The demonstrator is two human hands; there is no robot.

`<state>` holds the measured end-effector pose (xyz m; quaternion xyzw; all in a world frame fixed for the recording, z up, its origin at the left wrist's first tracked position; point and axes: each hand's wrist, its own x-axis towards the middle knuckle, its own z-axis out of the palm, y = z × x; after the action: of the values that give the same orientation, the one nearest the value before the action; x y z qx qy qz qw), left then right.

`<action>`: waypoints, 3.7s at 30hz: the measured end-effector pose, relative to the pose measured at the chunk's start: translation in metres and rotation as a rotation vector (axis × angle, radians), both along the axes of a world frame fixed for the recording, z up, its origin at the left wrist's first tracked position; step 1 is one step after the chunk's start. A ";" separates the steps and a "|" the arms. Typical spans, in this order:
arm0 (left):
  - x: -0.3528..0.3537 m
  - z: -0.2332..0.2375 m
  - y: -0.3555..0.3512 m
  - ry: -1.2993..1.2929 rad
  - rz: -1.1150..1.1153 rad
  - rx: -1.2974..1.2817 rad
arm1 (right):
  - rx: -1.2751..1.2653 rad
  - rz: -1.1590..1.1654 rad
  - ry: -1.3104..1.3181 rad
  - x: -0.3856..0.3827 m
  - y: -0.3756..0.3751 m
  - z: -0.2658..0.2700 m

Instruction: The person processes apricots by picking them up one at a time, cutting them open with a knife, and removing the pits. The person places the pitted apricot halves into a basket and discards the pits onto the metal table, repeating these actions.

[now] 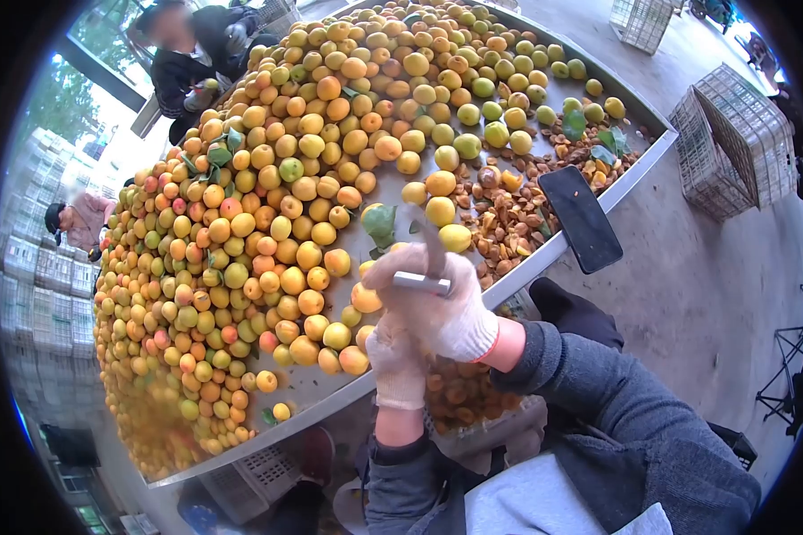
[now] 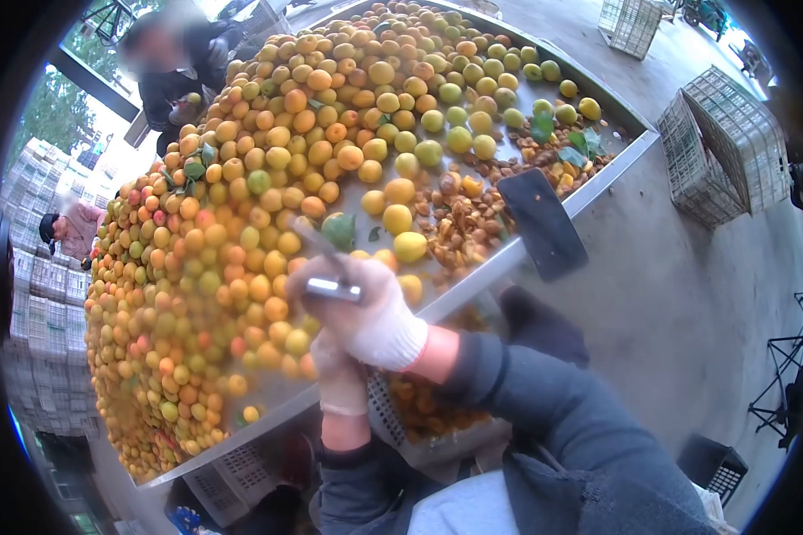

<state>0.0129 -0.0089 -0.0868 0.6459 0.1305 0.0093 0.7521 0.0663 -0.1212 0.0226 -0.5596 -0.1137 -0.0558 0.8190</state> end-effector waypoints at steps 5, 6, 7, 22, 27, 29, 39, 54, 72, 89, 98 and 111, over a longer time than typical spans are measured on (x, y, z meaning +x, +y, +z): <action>0.001 0.021 -0.007 -0.081 -0.059 -0.247 | 0.062 0.215 0.220 0.017 -0.007 0.004; 0.002 0.035 -0.010 -0.079 -0.059 -0.247 | 0.166 0.218 0.407 0.021 -0.006 0.002; 0.003 0.046 -0.012 -0.094 -0.063 -0.033 | 0.230 0.112 0.261 0.021 0.003 -0.002; -0.002 0.052 -0.004 -0.157 -0.020 0.190 | 0.345 0.294 0.572 0.023 0.003 -0.008; 0.000 0.063 0.002 -0.263 -0.051 0.649 | 0.686 0.389 0.739 0.028 0.004 -0.020; -0.001 0.066 0.000 -0.318 -0.068 0.746 | 0.724 0.379 0.750 0.029 0.005 -0.030; -0.008 0.056 -0.006 -0.436 -0.036 0.885 | 0.840 0.287 0.788 0.024 -0.004 -0.030; 0.005 0.070 -0.005 0.143 0.262 -0.109 | 0.600 0.210 0.537 0.044 -0.018 -0.014; -0.004 0.057 0.031 -0.043 -0.006 0.262 | -0.832 0.228 -0.134 0.003 -0.007 -0.019; -0.004 0.017 0.047 -0.064 -0.010 0.123 | -1.140 0.358 -0.417 -0.012 0.006 -0.014; 0.004 -0.023 0.039 -0.020 0.101 0.048 | -1.196 0.328 -0.351 -0.014 -0.004 -0.023; 0.010 0.038 0.008 -0.012 0.151 -0.061 | -0.708 0.151 -0.064 -0.012 -0.002 -0.021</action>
<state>0.0231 -0.0004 -0.0491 0.6109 0.1745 0.0662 0.7694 0.0546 -0.1231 0.0016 -0.7966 -0.1925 0.0302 0.5722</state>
